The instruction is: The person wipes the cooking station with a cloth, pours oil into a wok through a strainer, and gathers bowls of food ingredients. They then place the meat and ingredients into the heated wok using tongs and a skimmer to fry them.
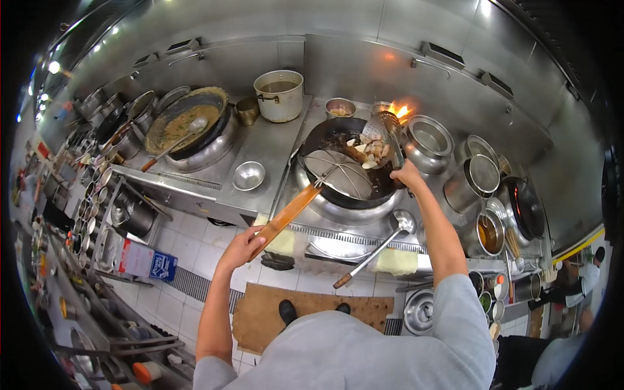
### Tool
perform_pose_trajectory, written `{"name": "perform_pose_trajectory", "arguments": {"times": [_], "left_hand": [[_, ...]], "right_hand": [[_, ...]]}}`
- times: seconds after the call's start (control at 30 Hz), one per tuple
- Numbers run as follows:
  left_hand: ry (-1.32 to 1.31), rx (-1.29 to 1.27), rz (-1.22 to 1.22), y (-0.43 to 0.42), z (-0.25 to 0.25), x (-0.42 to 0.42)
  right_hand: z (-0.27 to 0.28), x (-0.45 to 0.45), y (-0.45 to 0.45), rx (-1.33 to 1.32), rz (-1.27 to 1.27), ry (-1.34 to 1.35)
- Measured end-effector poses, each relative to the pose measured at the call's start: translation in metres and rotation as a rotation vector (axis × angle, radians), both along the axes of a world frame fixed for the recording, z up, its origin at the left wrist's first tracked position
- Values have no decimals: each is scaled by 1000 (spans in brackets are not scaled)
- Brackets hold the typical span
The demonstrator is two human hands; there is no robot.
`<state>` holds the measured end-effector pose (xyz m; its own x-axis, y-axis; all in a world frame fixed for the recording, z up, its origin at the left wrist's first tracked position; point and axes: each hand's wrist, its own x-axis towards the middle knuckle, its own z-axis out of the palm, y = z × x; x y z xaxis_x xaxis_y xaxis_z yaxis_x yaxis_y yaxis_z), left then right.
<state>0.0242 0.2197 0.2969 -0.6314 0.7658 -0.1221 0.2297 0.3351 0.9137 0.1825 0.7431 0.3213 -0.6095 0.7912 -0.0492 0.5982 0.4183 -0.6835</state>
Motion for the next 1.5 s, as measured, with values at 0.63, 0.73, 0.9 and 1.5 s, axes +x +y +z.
{"name": "perform_pose_trajectory", "arguments": {"times": [0.63,0.73,0.9,1.5], "left_hand": [[-747,385,418,-5,-96,62],[-787,396,443,-10,-110,63],[-831,434,552,-14,-125,60],[-838,308,571,-25,-220,-88]], "right_hand": [[-139,271,-49,-732,-389,851],[-195,307,-79,-761,-514,857],[-245,353,-74,-833,-485,740],[-254,405,-320,-184,-944,358]]}}
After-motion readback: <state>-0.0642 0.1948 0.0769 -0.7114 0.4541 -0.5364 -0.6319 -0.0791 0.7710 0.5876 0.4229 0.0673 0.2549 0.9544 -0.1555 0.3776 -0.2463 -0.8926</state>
